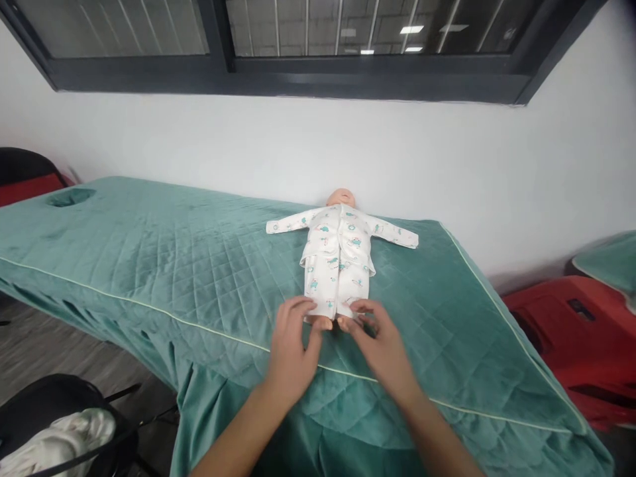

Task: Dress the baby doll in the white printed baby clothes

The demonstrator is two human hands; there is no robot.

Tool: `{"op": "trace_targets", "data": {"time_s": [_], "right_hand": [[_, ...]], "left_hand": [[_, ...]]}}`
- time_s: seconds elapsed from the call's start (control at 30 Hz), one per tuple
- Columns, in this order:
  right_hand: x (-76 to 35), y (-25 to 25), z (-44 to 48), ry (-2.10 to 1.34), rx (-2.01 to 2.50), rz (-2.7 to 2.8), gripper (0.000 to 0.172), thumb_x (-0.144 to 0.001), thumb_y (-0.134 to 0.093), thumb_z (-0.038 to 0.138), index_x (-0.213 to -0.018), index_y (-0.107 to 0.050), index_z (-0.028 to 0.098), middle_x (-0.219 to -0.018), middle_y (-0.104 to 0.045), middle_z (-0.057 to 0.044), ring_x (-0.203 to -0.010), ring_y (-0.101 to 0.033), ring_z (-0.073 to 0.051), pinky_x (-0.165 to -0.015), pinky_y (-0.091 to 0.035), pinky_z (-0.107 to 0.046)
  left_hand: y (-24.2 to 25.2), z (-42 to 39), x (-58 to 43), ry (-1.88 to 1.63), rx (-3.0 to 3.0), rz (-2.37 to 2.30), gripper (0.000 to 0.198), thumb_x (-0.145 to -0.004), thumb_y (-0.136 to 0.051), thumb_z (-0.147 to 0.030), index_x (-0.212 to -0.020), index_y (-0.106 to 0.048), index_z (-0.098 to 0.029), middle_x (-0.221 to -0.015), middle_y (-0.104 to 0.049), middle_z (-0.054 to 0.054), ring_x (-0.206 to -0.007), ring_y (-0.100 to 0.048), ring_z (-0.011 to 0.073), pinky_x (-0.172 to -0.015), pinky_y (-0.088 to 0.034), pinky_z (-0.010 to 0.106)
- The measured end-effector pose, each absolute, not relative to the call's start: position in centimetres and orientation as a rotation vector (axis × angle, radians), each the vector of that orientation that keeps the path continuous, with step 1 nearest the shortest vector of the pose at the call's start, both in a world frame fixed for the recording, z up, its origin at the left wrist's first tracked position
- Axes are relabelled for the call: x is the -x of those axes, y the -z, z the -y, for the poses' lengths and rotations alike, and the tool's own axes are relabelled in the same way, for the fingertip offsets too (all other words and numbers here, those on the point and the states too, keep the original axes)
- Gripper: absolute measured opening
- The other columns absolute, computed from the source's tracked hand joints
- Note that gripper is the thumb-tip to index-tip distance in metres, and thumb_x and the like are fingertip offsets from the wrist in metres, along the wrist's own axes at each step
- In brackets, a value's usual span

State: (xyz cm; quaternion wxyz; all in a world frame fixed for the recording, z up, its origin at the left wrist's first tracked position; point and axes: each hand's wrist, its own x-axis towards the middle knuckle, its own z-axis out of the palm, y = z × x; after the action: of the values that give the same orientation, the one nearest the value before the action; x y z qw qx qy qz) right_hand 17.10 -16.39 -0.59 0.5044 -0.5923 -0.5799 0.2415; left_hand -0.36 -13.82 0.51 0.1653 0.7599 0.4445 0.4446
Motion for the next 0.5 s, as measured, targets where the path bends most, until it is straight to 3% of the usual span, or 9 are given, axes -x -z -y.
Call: {"op": "trace_targets", "data": {"time_s": [0.1, 0.2, 0.37, 0.5], "right_hand": [[-18.9, 2.0, 16.2, -0.730, 1.431, 1.261, 0.031, -0.084, -0.062, 0.031, -0.112, -0.052, 0.023, -0.116, -0.058, -0.007, -0.111, -0.056, -0.023, -0.092, -0.050, -0.039], [-19.6, 3.0, 15.9, -0.575, 1.547, 1.397, 0.032, -0.081, -0.061, 0.028, -0.111, -0.054, 0.022, -0.114, -0.058, -0.007, -0.108, -0.055, -0.024, -0.094, -0.047, -0.043], [-19.1, 3.6, 15.1, -0.393, 1.655, 1.529, 0.017, -0.083, -0.052, 0.022, -0.098, -0.057, 0.019, -0.095, -0.061, -0.007, -0.092, -0.056, -0.024, -0.084, -0.048, -0.041], [-19.0, 3.1, 15.0, -0.365, 1.630, 1.551, 0.018, -0.083, -0.048, 0.020, -0.098, -0.056, 0.018, -0.092, -0.062, -0.006, -0.087, -0.056, -0.022, -0.080, -0.047, -0.038]], "left_hand": [[-1.2, 13.7, -1.1, -1.060, -2.478, -1.176, 0.031, -0.088, -0.048, -0.010, -0.118, -0.053, -0.019, -0.133, -0.052, 0.010, -0.131, -0.042, 0.0237, -0.108, -0.042, 0.044], [-1.1, 13.0, -2.6, -0.879, -2.630, -1.310, 0.030, -0.085, -0.046, -0.004, -0.110, -0.058, -0.016, -0.140, -0.049, 0.011, -0.140, -0.033, 0.0281, -0.112, -0.038, 0.049], [0.0, 11.7, -4.1, -0.860, -2.703, -1.484, 0.018, -0.089, -0.052, -0.013, -0.101, -0.064, -0.019, -0.136, -0.055, 0.010, -0.139, -0.038, 0.0303, -0.108, -0.041, 0.050], [0.2, 11.7, -3.9, -0.922, -2.678, -1.442, 0.019, -0.087, -0.054, -0.011, -0.100, -0.065, -0.020, -0.133, -0.057, 0.009, -0.136, -0.040, 0.0295, -0.105, -0.042, 0.050]]}}
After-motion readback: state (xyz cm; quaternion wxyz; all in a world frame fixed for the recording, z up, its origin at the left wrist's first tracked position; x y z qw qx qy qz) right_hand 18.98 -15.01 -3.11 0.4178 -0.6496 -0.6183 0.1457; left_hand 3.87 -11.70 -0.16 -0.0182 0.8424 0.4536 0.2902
